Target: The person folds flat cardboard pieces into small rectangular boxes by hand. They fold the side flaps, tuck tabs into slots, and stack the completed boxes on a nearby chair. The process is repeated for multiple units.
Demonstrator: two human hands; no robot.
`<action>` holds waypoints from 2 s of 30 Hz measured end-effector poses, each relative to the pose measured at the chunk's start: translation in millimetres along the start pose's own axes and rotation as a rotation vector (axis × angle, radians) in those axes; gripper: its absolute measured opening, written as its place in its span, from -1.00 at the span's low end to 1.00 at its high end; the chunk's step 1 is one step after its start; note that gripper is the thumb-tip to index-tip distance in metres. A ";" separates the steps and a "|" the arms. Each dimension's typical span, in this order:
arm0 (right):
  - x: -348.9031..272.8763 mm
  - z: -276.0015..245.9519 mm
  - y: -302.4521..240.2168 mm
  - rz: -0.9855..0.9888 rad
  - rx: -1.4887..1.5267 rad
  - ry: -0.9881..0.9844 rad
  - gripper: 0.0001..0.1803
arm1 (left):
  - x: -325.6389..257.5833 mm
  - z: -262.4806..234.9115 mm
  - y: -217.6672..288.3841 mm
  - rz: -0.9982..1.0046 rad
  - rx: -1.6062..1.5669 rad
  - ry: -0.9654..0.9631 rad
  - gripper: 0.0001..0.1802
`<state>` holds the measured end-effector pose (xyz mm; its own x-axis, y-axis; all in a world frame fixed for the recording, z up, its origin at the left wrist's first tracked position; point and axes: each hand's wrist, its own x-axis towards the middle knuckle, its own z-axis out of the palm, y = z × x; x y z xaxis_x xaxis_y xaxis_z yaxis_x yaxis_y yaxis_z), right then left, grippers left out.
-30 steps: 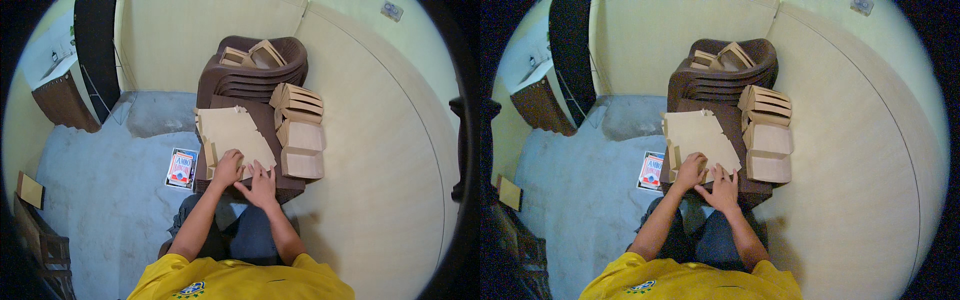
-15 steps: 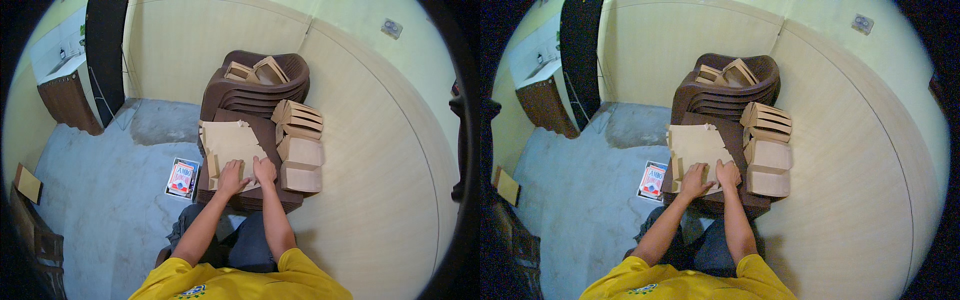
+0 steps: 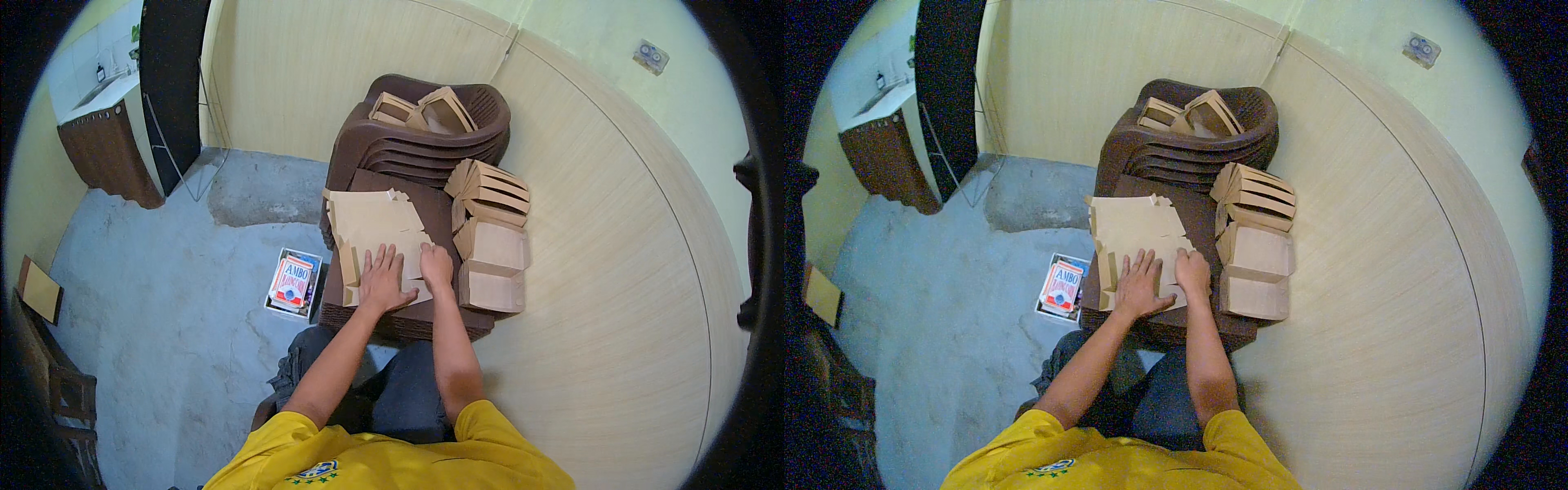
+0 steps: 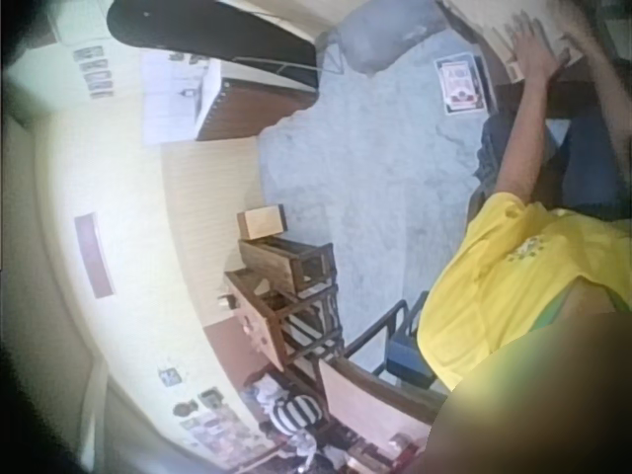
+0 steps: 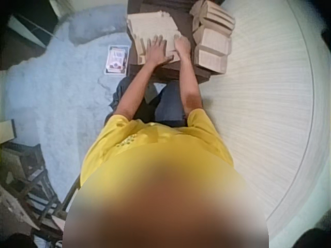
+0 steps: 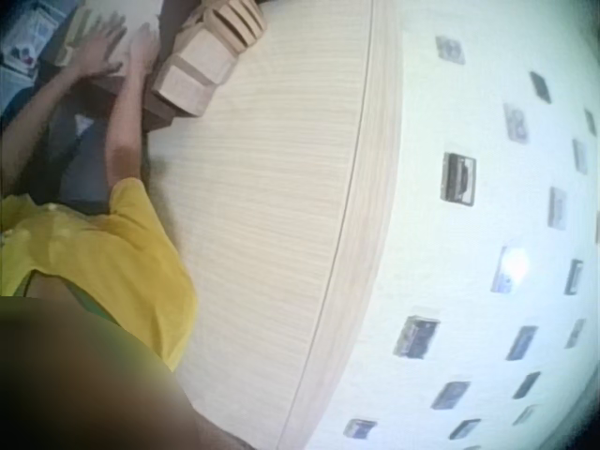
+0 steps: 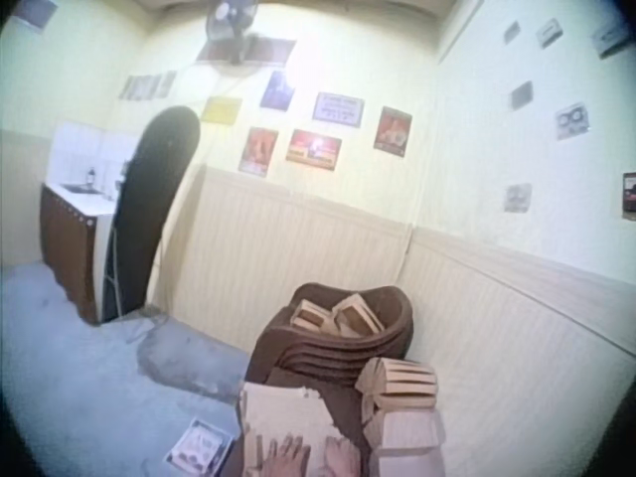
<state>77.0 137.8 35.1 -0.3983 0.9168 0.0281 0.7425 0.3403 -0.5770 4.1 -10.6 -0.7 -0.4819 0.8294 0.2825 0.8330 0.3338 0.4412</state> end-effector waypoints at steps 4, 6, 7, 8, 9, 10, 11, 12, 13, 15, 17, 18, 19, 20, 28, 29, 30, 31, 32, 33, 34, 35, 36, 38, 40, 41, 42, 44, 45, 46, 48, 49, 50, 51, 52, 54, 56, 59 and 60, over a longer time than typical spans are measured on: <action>1.3 9.2 10.5 -0.084 0.400 -0.158 -0.48 | 4.2 4.4 -6.5 -0.043 -0.071 -0.044 0.06; -10.5 12.4 12.6 -0.147 0.477 -0.216 -0.52 | 6.7 7.5 -14.3 -0.074 -0.267 0.022 -0.08; -20.6 13.7 14.0 -0.223 0.494 -0.244 -0.55 | 9.2 8.8 -20.8 -0.097 -0.433 0.075 -0.14; -30.3 15.4 14.1 -0.380 0.362 -0.202 -0.57 | 11.0 10.4 -27.4 -0.128 -0.607 0.124 -0.21; -40.1 15.3 15.3 -0.530 0.253 -0.166 -0.59 | 13.4 12.0 -34.1 -0.107 -0.564 0.114 -0.29; -49.3 14.5 16.7 -0.666 0.142 -0.135 -0.61 | 16.0 13.4 -40.3 -0.094 -0.531 0.102 -0.37; -57.5 11.6 19.8 -0.670 0.097 -0.175 -0.56 | 16.9 15.8 -43.9 -0.125 -0.492 0.047 -0.45; -67.5 9.4 22.9 -0.634 0.111 -0.162 -0.50 | 16.5 18.6 -44.9 -0.046 -0.421 0.104 -0.49; -77.4 7.6 25.4 -0.588 0.127 -0.148 -0.42 | 15.9 21.1 -44.7 -0.010 -0.344 0.119 -0.54; -96.1 4.0 29.3 -0.571 -0.002 -0.097 -0.23 | 14.7 25.6 -41.9 0.022 -0.249 0.165 -0.59; -112.2 1.4 30.4 -0.585 -0.304 -0.053 -0.04 | 13.6 29.7 -38.8 0.020 -0.214 0.228 -0.61; -114.6 -0.1 28.6 -0.631 -0.341 -0.027 0.03 | 16.4 30.9 -39.2 0.043 -0.178 0.245 -0.60; -122.1 -0.9 28.3 -0.633 -0.385 -0.046 0.11 | 15.3 32.3 -40.2 0.060 -0.141 0.251 -0.59; -126.7 -0.6 26.4 -0.649 -0.403 -0.049 0.18 | 14.3 33.0 -43.0 0.047 -0.096 0.202 -0.58; -76.0 16.3 5.5 -0.572 -0.466 -0.100 0.24 | 10.6 34.4 -56.6 0.096 -0.135 0.081 -0.51; -65.6 16.2 3.3 -0.562 -0.438 -0.131 0.23 | 12.2 33.1 -55.8 0.103 -0.116 0.103 -0.51; -56.3 14.9 2.0 -0.526 -0.448 -0.174 0.23 | 12.9 32.7 -54.1 0.109 -0.098 0.118 -0.51; -50.3 14.4 0.1 -0.532 -0.424 -0.187 0.21 | 14.2 32.1 -53.0 0.111 -0.087 0.110 -0.51; -45.8 14.8 -2.7 -0.529 -0.479 -0.223 0.21 | 15.0 31.8 -52.1 0.108 -0.070 0.096 -0.50; -42.2 16.5 -7.2 -0.537 -0.543 -0.231 0.20 | 16.2 31.2 -52.4 0.085 -0.038 0.059 -0.50; -39.2 17.6 -11.4 -0.574 -0.598 -0.218 0.20 | 18.1 30.7 -52.6 0.089 -0.060 0.068 -0.52; -38.3 18.2 -13.8 -0.548 -0.548 -0.264 0.20 | 17.6 30.8 -51.8 0.074 -0.072 0.044 -0.54; -39.2 19.1 -15.5 -0.544 -0.483 -0.285 0.21 | 19.0 29.8 -52.0 0.072 -0.079 0.052 -0.56; -40.0 18.6 -17.3 -0.521 -0.395 -0.286 0.22 | 19.6 27.1 -47.3 0.074 -0.093 0.155 -0.59; -51.1 17.2 -9.4 -0.445 -0.379 -0.276 0.22 | 18.2 19.8 -42.6 0.020 -0.157 0.175 -0.62; -57.6 14.8 -3.1 -0.439 -0.218 -0.246 0.16 | 21.1 14.0 -39.2 -0.040 -0.220 0.132 -0.62; -66.1 12.0 6.2 -0.417 -0.087 -0.231 0.10 | 23.6 8.3 -35.1 -0.125 -0.285 0.071 -0.63; -69.9 3.9 21.5 -0.370 0.095 -0.141 -0.06 | 20.7 -2.2 -25.5 -0.187 -0.293 0.139 -0.67; -70.2 -0.5 28.5 -0.347 0.151 -0.059 -0.16 | 17.0 -6.7 -20.2 -0.253 -0.268 0.100 -0.68; -71.5 -3.8 34.7 -0.307 0.207 0.022 -0.25 | 12.6 -10.1 -15.2 -0.300 -0.228 0.080 -0.69; -63.1 -4.4 34.9 -0.210 0.296 0.139 -0.54 | -0.2 -13.9 -8.1 -0.196 -0.115 0.104 -0.69; -58.3 -5.6 34.6 -0.164 0.254 0.103 -0.57 | -3.4 -13.7 -5.3 -0.155 -0.047 0.106 -0.69; -53.7 -6.3 32.9 -0.111 0.216 0.075 -0.58 | -4.9 -12.8 -3.4 -0.136 -0.075 0.152 -0.68; -51.2 -4.0 29.3 -0.178 0.162 0.084 -0.59 | -6.4 -10.6 -1.9 -0.139 -0.096 0.170 -0.67; -50.3 -0.1 24.3 -0.237 0.111 0.096 -0.60 | -7.4 -8.0 -1.0 -0.139 -0.118 0.197 -0.66; -45.2 6.0 12.8 -0.264 0.021 0.084 -0.59 | -6.2 -3.6 -1.8 -0.061 -0.077 0.236 -0.62; -39.2 11.4 1.5 -0.184 -0.053 0.031 -0.58 | -5.3 -1.3 -4.6 -0.037 -0.069 0.246 -0.58; -25.2 14.1 -6.6 0.006 0.037 0.009 -0.59 | -3.8 0.5 -7.6 -0.061 -0.087 0.214 -0.54; -20.2 14.3 -6.7 0.043 0.088 -0.011 -0.59 | -3.9 0.8 -8.1 -0.059 -0.073 0.205 -0.53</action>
<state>72.3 114.0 26.8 -0.3738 0.9275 -0.0069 0.7089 0.2809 -0.6470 -0.5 -16.2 -6.1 -0.5808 0.6986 0.4179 0.7834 0.3400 0.5202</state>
